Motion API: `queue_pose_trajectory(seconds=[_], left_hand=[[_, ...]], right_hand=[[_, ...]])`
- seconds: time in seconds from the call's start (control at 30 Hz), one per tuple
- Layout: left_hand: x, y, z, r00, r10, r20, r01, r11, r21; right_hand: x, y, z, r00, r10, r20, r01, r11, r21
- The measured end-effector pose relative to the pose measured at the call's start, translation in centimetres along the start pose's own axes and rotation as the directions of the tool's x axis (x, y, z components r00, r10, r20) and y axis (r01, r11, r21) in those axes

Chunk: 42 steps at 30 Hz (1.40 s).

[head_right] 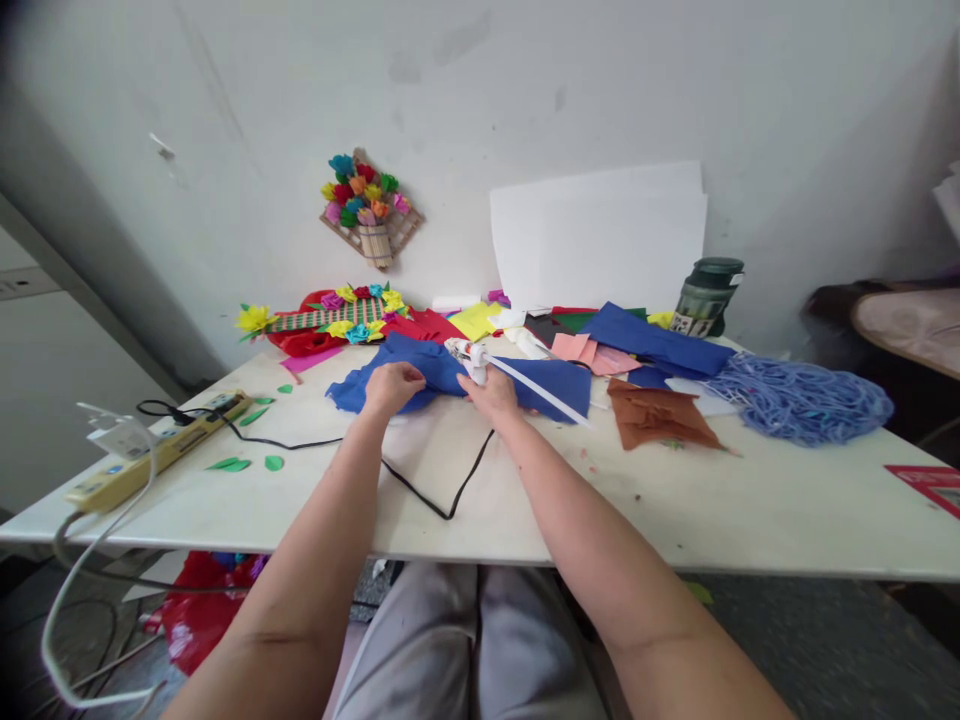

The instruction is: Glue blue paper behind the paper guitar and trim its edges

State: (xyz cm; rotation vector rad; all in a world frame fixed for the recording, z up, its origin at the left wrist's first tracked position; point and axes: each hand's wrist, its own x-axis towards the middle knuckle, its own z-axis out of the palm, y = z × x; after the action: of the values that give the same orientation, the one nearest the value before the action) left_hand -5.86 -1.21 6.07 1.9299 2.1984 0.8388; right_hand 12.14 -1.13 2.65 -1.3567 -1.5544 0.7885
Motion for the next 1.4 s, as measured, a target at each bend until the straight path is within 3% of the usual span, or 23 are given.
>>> queue_pose_trajectory(seconds=[0.1,0.27,0.47,0.63,0.77,1.17,1.4], left_hand=[[-0.1,-0.7,1.4,0.996,0.091,0.007,-0.091,0.996,0.012],[-0.1,-1.1,3.0,0.981,0.182,-0.067,-0.182,0.983,0.008],[-0.5,-0.8,3.5,0.956,0.29,-0.031,-0.289,0.956,0.049],[-0.7,-0.9,3.6,0.952,0.306,-0.02,-0.305,0.951,0.05],[-0.7,-0.9,3.7,0.946,0.324,-0.015,-0.323,0.945,0.05],[-0.7,-1.2,3.9,0.944,0.328,-0.023,-0.327,0.945,0.026],[-1.0,-0.8,4.0,0.957,0.291,-0.009,-0.288,0.952,0.102]], right_hand=[[-0.1,-0.1,0.7,0.992,0.074,0.101,-0.097,0.963,0.251],[0.1,0.1,1.5,0.983,0.122,0.136,-0.166,0.905,0.393],[0.1,0.2,1.6,0.985,0.118,0.127,-0.161,0.89,0.427],[0.2,0.4,1.6,0.992,0.066,0.109,-0.107,0.895,0.433],[0.3,0.5,1.7,0.987,0.088,0.131,-0.139,0.879,0.455],[1.2,0.8,2.1,0.992,0.059,0.115,-0.1,0.913,0.395],[1.6,-0.1,2.0,0.985,0.076,0.153,-0.128,0.923,0.364]])
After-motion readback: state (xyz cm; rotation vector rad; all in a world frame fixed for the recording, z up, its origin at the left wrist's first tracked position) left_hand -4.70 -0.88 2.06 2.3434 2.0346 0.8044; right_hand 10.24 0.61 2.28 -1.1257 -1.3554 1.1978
